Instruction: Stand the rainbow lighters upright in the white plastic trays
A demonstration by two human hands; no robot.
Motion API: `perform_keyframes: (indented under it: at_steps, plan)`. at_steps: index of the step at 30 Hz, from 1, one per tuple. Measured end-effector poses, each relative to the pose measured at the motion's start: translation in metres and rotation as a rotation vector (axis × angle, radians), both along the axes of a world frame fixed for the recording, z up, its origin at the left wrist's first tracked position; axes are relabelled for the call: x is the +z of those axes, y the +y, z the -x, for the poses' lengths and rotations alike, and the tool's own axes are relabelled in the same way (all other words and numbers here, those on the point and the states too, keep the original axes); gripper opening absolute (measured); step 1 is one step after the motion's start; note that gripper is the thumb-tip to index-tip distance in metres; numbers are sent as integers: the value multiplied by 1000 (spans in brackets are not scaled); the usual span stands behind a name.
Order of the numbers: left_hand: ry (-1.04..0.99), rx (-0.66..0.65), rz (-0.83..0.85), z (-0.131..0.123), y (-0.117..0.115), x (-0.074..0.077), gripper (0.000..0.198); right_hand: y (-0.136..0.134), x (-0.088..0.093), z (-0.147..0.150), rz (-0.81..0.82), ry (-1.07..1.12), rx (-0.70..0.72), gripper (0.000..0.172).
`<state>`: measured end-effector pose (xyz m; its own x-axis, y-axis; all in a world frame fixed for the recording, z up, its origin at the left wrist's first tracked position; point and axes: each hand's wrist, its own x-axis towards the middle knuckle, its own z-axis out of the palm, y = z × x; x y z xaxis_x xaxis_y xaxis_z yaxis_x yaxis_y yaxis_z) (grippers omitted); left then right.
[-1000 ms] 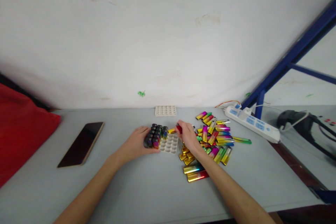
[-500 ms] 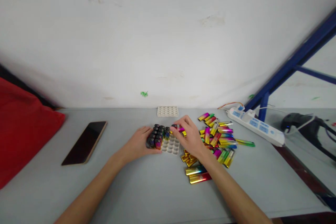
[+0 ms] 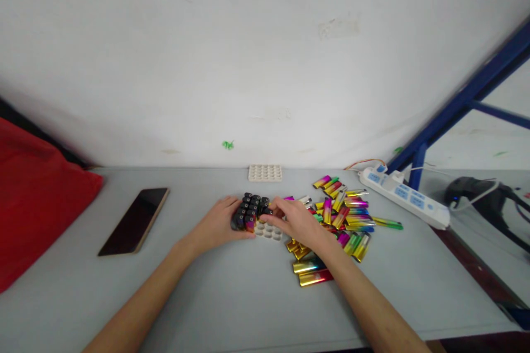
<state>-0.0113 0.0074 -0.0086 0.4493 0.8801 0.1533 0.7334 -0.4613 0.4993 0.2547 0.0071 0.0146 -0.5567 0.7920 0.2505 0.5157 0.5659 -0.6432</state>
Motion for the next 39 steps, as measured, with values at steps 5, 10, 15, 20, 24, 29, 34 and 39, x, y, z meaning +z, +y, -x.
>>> perform_keyframes:
  at_steps: [5,10,15,20,24,29,34,39]
  plan:
    - [-3,5,-7,0,-1,2,66,0,0,8,-123,-135,-20,30]
    - [8,8,2,0,0,2,64,0,4,8,-143,-238,-117,41]
    - [10,28,-7,-1,1,2,63,17,3,-27,-207,-160,-197,29]
    - [-9,43,-12,-1,1,3,65,33,-15,-44,-309,-241,-254,24]
    - [-13,36,-8,0,2,0,62,31,-22,-36,-179,-331,-152,25]
    - [-11,22,-27,1,2,-2,63,31,-23,-30,-120,-284,-173,19]
    - [-20,33,-34,2,2,-3,71,31,-22,-31,-120,-45,-215,19]
    - [-24,29,-33,2,2,-3,68,33,-13,-31,-34,328,-371,27]
